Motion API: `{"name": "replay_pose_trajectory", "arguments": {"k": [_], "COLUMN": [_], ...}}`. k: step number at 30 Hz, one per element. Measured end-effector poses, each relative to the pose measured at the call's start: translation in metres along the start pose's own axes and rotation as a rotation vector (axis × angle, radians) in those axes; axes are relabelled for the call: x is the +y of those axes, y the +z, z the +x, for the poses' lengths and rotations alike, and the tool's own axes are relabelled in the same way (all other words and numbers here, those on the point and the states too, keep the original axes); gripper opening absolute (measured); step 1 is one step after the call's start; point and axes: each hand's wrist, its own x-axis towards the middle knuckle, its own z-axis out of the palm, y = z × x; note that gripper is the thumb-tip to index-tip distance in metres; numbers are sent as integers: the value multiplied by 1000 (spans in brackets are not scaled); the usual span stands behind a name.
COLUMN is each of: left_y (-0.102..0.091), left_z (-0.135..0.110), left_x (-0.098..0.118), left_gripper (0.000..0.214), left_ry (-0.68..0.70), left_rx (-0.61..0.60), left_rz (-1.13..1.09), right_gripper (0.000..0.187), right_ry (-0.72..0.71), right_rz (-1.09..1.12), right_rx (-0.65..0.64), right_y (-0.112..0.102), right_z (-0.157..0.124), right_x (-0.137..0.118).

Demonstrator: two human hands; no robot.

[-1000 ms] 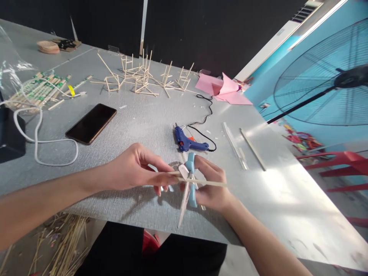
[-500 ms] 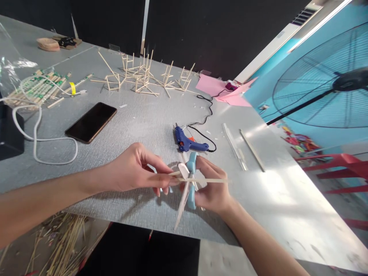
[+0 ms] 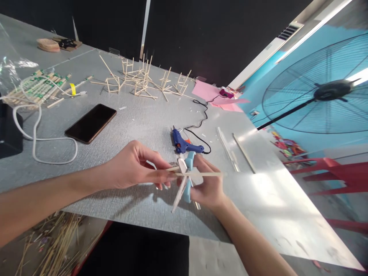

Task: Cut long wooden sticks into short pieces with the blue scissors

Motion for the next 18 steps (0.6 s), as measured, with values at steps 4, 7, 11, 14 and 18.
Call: {"name": "replay_pose_trajectory", "arguments": {"k": [4,7,11,14,18], "left_y": [1,1,0,0,1], "left_z": [-1,-2,-3,-4,-5], "left_x": [-2,-2,-3,-4,-4], "left_gripper": [11,9,11,9,7], "left_ry": [60,134,243,329,332], "left_rx": [-1,29,107,129,116], "left_rz": [19,88,264,349,383], "right_gripper": [15,14,15,15,14], "right_ry": [-9,-10,19,30,29], "right_rz": [15,-12,-29,-28,-8], "right_rx": [-6,8,12,19,4], "right_y": [0,-1,-1,0,-2], "right_z": [-2,-3,-3,-1,-1], "right_x": [-1,-1,-3,-4,-8]}}
